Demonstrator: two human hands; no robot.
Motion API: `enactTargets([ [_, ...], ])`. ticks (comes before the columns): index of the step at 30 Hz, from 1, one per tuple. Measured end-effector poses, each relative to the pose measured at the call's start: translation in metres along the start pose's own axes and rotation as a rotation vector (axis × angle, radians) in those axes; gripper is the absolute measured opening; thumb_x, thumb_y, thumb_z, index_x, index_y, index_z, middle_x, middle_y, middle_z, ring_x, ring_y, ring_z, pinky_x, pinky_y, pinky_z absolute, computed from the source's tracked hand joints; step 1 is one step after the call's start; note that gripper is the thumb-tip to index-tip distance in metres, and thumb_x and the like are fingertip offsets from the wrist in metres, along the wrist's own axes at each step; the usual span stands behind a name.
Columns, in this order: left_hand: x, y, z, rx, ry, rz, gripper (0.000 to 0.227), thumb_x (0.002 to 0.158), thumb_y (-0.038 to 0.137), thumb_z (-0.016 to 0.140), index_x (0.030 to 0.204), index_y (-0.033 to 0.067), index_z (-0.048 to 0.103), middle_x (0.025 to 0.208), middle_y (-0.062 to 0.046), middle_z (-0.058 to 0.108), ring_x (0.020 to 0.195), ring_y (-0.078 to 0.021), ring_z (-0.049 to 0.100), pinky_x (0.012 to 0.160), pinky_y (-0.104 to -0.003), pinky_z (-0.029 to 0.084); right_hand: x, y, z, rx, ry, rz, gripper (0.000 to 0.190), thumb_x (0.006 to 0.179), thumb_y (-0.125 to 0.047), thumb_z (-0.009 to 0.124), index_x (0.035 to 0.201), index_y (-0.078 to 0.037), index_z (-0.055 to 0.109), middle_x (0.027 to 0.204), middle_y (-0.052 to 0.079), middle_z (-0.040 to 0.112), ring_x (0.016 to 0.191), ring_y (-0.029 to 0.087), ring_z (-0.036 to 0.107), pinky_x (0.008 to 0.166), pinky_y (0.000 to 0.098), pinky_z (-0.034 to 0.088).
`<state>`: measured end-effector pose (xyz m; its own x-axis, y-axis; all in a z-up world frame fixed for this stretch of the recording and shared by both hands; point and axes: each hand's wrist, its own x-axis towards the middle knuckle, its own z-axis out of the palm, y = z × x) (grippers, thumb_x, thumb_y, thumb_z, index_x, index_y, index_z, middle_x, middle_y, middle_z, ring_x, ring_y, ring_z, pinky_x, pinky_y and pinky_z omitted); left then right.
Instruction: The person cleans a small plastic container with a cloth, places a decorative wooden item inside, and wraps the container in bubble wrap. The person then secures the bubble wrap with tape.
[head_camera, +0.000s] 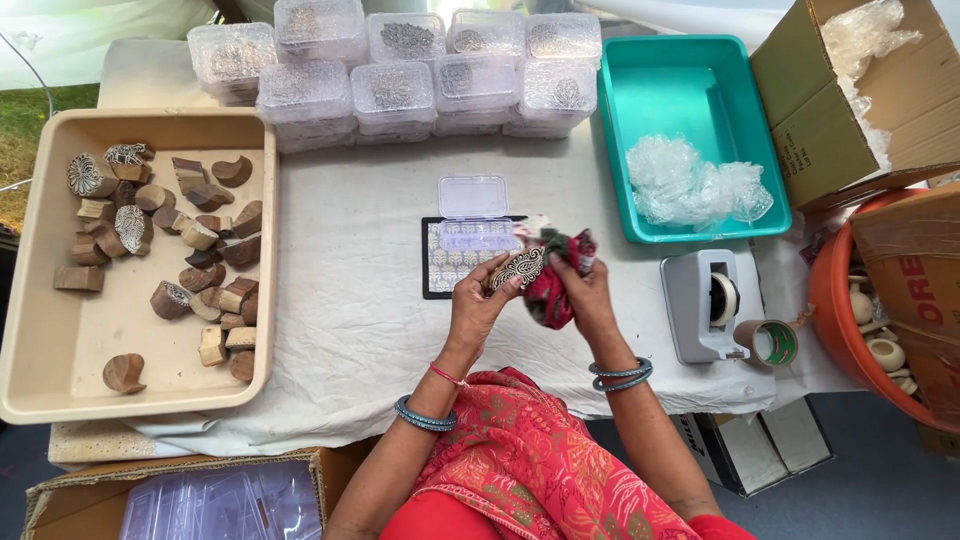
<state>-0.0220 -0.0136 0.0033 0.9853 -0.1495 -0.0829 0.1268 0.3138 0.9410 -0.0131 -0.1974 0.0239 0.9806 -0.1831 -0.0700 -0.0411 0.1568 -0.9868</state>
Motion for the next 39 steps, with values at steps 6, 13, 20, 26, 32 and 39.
enactTargets([
  [6, -0.001, 0.005, -0.005, -0.336, -0.011, -0.195, 0.044, 0.106, 0.033, 0.058, 0.138, 0.0041, 0.064, 0.113, -0.006, 0.073, 0.096, -0.0138, 0.07, 0.085, -0.033, 0.063, -0.001, 0.025, -0.005, 0.004, -0.008, -0.029, 0.018, 0.1, -0.015, 0.071, 0.111, 0.0, 0.072, 0.095, 0.001, 0.073, 0.082, 0.006, 0.065, 0.071, 0.0249, 0.054],
  [13, -0.002, 0.02, -0.004, -0.436, -0.052, -0.243, 0.04, 0.1, 0.022, 0.061, 0.137, 0.0085, 0.059, 0.116, -0.004, 0.073, 0.104, -0.0144, 0.071, 0.094, -0.033, 0.059, -0.006, -0.001, -0.004, -0.051, 0.032, -0.123, 0.019, 0.1, -0.01, 0.068, 0.116, -0.002, 0.07, 0.102, 0.0, 0.074, 0.09, 0.007, 0.067, 0.08, 0.0244, 0.056],
  [20, 0.004, -0.019, 0.002, -0.433, -0.037, -0.208, 0.045, 0.102, 0.02, 0.063, 0.144, 0.0057, 0.059, 0.118, -0.006, 0.073, 0.102, -0.0106, 0.068, 0.09, -0.032, 0.057, -0.042, -0.003, 0.038, -0.449, 0.142, -0.349, 0.032, 0.096, 0.001, 0.069, 0.128, 0.0, 0.067, 0.103, 0.007, 0.061, 0.093, 0.013, 0.063, 0.082, 0.0246, 0.052],
  [26, 0.007, -0.008, 0.005, -0.611, 0.037, -0.185, 0.046, 0.101, 0.017, 0.067, 0.142, -0.0004, 0.059, 0.122, -0.007, 0.073, 0.107, -0.0112, 0.068, 0.096, -0.03, 0.054, -0.061, 0.009, 0.042, -0.567, 0.026, -0.498, 0.044, 0.075, 0.009, 0.068, 0.118, -0.002, 0.066, 0.111, 0.013, 0.063, 0.1, 0.028, 0.069, 0.083, 0.0318, 0.056],
  [32, 0.011, -0.031, -0.011, -0.624, 0.054, -0.22, 0.046, 0.095, 0.006, 0.071, 0.138, 0.0004, 0.056, 0.119, -0.005, 0.068, 0.103, -0.0127, 0.068, 0.093, -0.032, 0.057, -0.032, -0.001, 0.006, -0.665, 0.054, -0.423, 0.037, 0.074, 0.007, 0.071, 0.109, -0.004, 0.07, 0.103, 0.012, 0.068, 0.091, 0.026, 0.072, 0.078, 0.0333, 0.056],
  [39, 0.007, -0.016, -0.01, -0.343, 0.126, -0.194, 0.059, 0.083, 0.008, 0.081, 0.135, 0.0062, 0.053, 0.12, -0.004, 0.063, 0.097, -0.0121, 0.067, 0.082, -0.028, 0.058, 0.006, -0.037, -0.04, -1.27, 0.165, -0.441, 0.065, 0.064, -0.025, 0.094, 0.122, -0.008, 0.07, 0.131, 0.017, 0.06, 0.115, 0.041, 0.059, 0.088, 0.0511, 0.05],
])
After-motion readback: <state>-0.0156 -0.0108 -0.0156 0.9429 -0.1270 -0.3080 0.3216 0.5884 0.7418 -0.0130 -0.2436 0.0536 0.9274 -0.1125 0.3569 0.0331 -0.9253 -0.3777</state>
